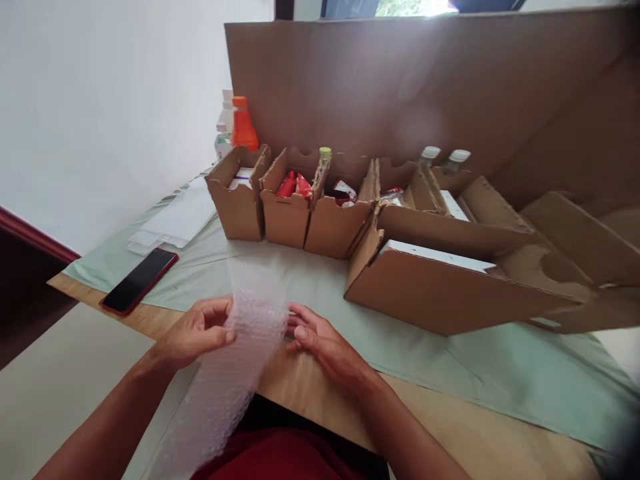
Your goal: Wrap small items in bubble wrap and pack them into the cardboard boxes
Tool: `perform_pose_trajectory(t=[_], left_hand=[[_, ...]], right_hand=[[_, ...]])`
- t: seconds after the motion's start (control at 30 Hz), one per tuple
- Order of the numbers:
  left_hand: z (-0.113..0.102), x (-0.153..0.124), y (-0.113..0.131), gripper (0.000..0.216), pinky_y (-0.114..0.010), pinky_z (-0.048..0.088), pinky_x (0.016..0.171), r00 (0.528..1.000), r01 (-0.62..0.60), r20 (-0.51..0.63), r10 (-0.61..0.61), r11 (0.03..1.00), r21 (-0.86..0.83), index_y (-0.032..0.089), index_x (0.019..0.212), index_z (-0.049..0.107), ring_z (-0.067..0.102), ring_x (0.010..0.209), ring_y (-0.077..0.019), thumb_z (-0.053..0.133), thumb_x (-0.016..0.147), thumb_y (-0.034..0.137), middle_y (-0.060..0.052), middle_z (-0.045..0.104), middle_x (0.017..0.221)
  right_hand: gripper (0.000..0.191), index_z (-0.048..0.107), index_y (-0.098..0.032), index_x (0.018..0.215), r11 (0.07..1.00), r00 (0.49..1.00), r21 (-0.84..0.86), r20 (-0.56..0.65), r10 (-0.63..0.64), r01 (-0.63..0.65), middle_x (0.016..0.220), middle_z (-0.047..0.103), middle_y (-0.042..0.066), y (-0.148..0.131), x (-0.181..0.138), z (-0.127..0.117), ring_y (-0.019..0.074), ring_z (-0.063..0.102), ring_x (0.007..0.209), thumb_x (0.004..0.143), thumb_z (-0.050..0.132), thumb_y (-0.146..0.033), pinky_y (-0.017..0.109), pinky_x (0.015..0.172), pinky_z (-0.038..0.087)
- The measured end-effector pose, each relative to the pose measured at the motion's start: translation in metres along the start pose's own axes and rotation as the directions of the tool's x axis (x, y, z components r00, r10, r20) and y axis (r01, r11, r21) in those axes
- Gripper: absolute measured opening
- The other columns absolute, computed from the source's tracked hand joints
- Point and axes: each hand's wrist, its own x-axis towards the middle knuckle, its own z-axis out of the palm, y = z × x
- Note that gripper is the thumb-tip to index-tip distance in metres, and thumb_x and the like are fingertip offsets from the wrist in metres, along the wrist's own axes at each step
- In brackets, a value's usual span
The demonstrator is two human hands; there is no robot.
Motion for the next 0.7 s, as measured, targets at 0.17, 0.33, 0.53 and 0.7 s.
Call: perform_pose_trajectory(t=[0.17,0.33,0.53,0.7], left_hand=[[0.042,0.007,0.004,0.036,-0.031,0.048,0.072,0.982,-0.039,0.171,0.082,0.969,-0.243,0.019,0.077,0.076,0.064,0.081,-0.0237,0.084,0.073,0.054,-0.006,0.068,0.082],[0.072,-0.002,-0.029,0.072,-0.042,0.050,0.094,0.979,0.091,0.205,0.015,0.863,-0.497,0.025,0.132,0.066,0.067,0.110,-0.0324,0.088,0.071,0.059,-0.010,0.073,0.116],[0.102,-0.038,-0.064,0.111,-0.040,0.055,0.085,0.958,0.280,0.113,-0.264,0.778,-0.563,0.029,0.165,0.023,0.069,0.115,-0.0351,0.087,0.076,0.050,-0.017,0.069,0.132],[0.103,-0.053,-0.059,0.108,-0.038,0.054,0.088,0.931,0.285,0.032,-0.363,0.670,-0.685,0.040,0.162,0.030,0.070,0.112,-0.0312,0.091,0.072,0.044,-0.011,0.068,0.137]], right_hand=[[0.060,0.070,-0.023,0.118,0.954,0.965,0.194,-0.176,-0.194,0.227,0.115,0.075,0.009,-0.026,-0.007,0.006,0.0279,0.070,0.107,0.073,0.084,-0.061,0.042,0.095,0.056],[0.039,0.067,-0.024,0.116,0.891,0.751,-0.222,-0.480,-0.453,0.396,0.096,0.073,0.002,-0.046,-0.002,-0.003,0.0181,0.067,0.079,0.083,0.075,-0.043,0.033,0.074,0.059],[0.044,0.064,-0.020,0.125,0.827,0.746,-0.554,-0.509,-0.430,0.099,0.105,0.074,0.007,-0.018,0.034,-0.036,0.0245,0.070,0.091,0.083,0.066,-0.034,0.044,0.091,0.057],[0.049,0.057,-0.022,0.142,0.677,0.794,-0.735,-0.431,-0.429,-0.034,0.135,0.067,0.015,0.009,-0.047,-0.047,0.0340,0.063,0.124,0.095,0.060,-0.036,0.056,0.107,0.048]])
